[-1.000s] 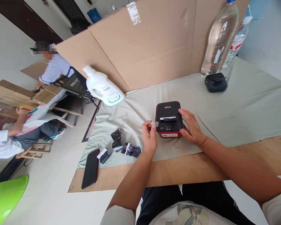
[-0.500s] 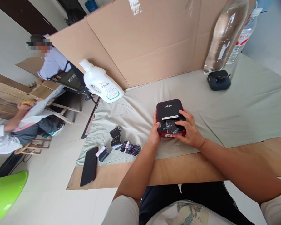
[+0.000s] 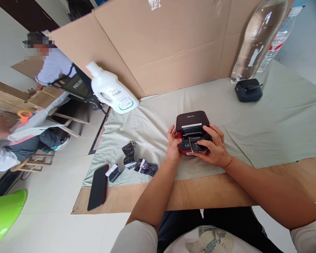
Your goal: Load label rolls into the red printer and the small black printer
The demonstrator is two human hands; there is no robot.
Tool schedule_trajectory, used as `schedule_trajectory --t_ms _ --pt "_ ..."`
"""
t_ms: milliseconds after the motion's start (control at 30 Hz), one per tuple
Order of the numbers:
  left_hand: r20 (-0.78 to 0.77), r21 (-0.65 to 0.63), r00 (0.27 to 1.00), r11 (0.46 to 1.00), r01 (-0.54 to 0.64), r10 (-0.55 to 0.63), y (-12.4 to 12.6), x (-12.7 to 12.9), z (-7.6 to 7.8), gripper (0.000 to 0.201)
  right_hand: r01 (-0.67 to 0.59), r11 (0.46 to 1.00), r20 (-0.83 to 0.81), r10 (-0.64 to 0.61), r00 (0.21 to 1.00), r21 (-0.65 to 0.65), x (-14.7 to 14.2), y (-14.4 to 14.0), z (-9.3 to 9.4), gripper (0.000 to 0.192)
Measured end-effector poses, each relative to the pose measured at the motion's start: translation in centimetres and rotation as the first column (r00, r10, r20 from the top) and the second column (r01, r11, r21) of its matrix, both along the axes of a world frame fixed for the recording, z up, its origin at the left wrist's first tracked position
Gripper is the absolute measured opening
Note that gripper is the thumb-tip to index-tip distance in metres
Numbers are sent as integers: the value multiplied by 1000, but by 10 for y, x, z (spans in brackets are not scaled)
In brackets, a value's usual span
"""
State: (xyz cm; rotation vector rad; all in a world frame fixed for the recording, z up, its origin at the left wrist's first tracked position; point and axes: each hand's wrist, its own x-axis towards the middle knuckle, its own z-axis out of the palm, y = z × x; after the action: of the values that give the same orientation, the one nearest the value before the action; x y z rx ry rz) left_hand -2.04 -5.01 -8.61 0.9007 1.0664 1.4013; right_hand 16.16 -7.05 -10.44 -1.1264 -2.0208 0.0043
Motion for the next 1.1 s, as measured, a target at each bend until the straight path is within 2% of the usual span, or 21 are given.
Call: schedule_trajectory --t_ms 67,200,300,367,400,467,500,567,600,633,667,767,867,900,967,1100 --pt "-35 16 999 1000 6 -5 0 0 -3 68 8 1000 6 -8 1000 -8 0 0 0 34" --pt "-75 10 997 1000 24 -23 -1 -7 -5 57 -112 990 -38 116 993 87 1 3 0 26" --pt "-261 136 962 990 -43 78 0 -15 8 45 -129 987 -68 136 988 100 1 5 -2 25" --pt "-444 280 877 958 -59 184 6 -17 25 36 -128 990 -77 133 988 66 1 6 -3 28" --pt "-536 324 821 946 -17 198 10 -16 34 31 -130 990 -78 134 988 45 1 6 -4 30" --pt "-730 296 675 939 175 105 24 -9 51 26 -138 990 -77 138 987 13 2 6 -6 35" --pt "-827 228 562 930 289 29 31 -5 58 25 -143 990 -79 143 987 8 3 6 -7 38" --pt "-958 39 272 895 444 -93 46 6 66 23 -153 988 -84 153 985 13 4 6 -8 41" --pt "-981 -50 141 880 472 -131 53 11 67 23 -158 987 -85 158 984 13 4 6 -8 42" --pt "-987 -119 42 871 477 -157 58 16 68 22 -161 987 -86 162 983 12 5 6 -8 43" --pt "-984 -167 -24 867 470 -176 62 20 69 20 -163 987 -87 163 983 10 6 6 -8 44" --pt "-965 -260 -153 856 446 -214 68 30 70 14 -148 989 -94 149 984 19 7 6 -6 52" --pt "-933 -329 -281 847 417 -224 67 36 72 15 -120 991 -114 126 985 54 8 9 -4 68" --pt "-930 -332 -295 847 414 -220 67 36 72 18 -114 992 -121 120 985 57 8 10 -4 74" --pt "-945 -294 -260 859 420 -197 65 34 73 25 -106 994 -124 110 986 35 8 12 -4 85" --pt "-986 -162 -37 880 447 -163 56 18 73 40 -99 995 -116 101 988 18 8 12 -5 95"
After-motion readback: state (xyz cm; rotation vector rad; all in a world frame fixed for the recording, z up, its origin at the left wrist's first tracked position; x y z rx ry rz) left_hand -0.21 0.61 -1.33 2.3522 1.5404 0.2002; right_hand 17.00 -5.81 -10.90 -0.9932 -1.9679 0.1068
